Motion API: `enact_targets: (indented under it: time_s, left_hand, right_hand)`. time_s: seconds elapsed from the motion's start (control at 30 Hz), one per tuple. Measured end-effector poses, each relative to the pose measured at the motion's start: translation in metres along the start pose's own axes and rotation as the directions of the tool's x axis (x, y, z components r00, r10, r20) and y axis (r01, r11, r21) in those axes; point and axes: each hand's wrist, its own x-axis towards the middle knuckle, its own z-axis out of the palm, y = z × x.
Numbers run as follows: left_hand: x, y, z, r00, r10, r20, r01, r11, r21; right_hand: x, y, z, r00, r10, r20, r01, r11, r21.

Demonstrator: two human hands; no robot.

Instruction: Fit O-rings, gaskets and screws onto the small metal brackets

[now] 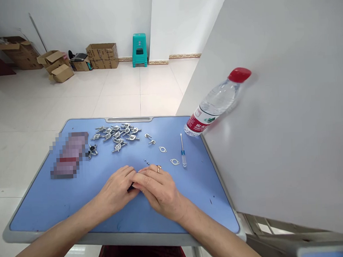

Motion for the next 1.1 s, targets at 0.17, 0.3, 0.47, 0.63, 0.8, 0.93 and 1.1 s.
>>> enact_targets:
  time_s: [0.17,0.3,0.47,0.63,0.8,0.93,1.1]
  left_hand:
    - [0.000,0.000,0.001,1.000,-0.014,0.011,0.014,1.000,-0.008]
    - [-0.001,0.000,0.002,1.000,-0.001,-0.010,0.001,1.000,-0.002]
    - [-0.001,-0.001,0.003,0.999,0.006,-0.039,-0.005,1.000,0.006]
    - [-0.001,-0.001,0.003,1.000,-0.013,-0.010,0.013,1.000,0.003]
    - [-0.002,-0.002,0.008,0.999,-0.017,-0.041,0.017,1.000,0.000]
    - [-0.004,-0.003,0.009,0.998,-0.037,-0.044,0.037,0.999,-0.013]
    - [-0.004,-0.002,0.004,0.999,-0.030,-0.020,0.030,1.000,-0.008]
  right_hand:
    - [0.000,-0.002,0.000,1.000,0.004,-0.019,-0.004,1.000,-0.016]
    - [-0.001,-0.001,0.001,1.000,0.006,-0.020,-0.006,1.000,-0.026]
    - [-0.007,0.003,0.000,1.000,0.007,-0.001,-0.007,1.000,-0.025]
    - [-0.011,0.004,-0.003,0.995,-0.030,0.092,0.025,0.998,0.052]
    - [-0.009,0.001,-0.001,0.995,0.023,0.100,-0.032,0.995,0.098]
    - [-0.007,-0.001,0.000,0.995,0.049,0.090,-0.058,0.993,0.099]
    - [-0.009,-0.001,0.002,0.995,0.073,0.072,-0.077,0.995,0.067]
